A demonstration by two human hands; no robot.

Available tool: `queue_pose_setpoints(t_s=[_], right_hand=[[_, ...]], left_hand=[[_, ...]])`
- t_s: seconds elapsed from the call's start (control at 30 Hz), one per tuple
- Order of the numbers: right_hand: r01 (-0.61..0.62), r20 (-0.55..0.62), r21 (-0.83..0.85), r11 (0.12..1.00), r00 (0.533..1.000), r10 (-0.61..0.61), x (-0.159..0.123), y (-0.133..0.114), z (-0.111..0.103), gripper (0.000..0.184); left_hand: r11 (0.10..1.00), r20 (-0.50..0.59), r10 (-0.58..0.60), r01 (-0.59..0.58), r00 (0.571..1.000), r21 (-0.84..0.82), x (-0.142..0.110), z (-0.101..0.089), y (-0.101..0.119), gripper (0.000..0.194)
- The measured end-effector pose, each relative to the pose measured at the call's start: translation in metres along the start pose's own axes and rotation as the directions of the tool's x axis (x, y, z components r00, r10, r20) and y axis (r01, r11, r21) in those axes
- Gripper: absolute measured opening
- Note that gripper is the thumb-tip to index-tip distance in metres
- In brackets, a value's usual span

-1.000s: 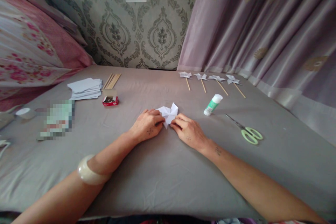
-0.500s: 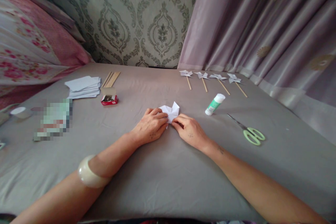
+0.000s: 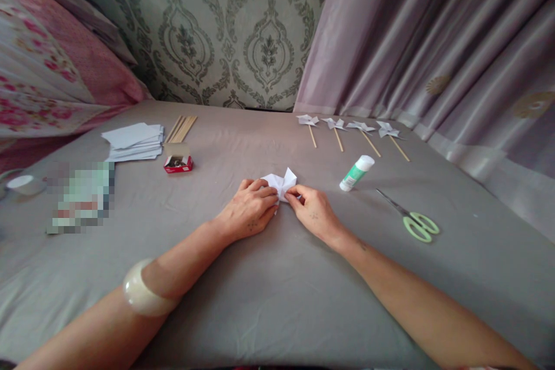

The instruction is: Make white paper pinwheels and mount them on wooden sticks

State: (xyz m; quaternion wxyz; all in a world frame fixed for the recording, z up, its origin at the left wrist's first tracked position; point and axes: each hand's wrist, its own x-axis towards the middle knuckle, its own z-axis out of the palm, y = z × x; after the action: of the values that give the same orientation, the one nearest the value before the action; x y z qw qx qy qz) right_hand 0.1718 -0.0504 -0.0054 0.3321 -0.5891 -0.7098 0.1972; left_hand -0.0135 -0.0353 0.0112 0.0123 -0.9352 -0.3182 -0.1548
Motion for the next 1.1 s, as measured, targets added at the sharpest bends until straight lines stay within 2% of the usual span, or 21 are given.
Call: queue_pose_setpoints(t_s=[0.17, 0.47, 1.1], right_hand=[[-0.027, -0.002, 0.017, 0.999, 1.000, 0.027, 0.006, 0.001, 0.003, 0.012], [-0.073, -0.044, -0.059, 0.996, 0.997, 0.070, 0.011, 0.001, 0.005, 0.010], [-0.040, -0.062, -0.134, 0.990, 0.998, 0.032, 0.014, 0.005, 0.011, 0.012]], left_hand=[[1.000, 0.007, -0.006, 0.006, 1.000, -0.005, 0.001, -0.001, 0.002, 0.025], [1.000, -0.015, -0.009, 0.008, 1.000, -0.016, 0.002, 0.000, 0.001, 0.024], [1.000, -0.001, -0.019, 0.019, 1.000, -0.010, 0.002, 0.002, 0.002, 0.021]])
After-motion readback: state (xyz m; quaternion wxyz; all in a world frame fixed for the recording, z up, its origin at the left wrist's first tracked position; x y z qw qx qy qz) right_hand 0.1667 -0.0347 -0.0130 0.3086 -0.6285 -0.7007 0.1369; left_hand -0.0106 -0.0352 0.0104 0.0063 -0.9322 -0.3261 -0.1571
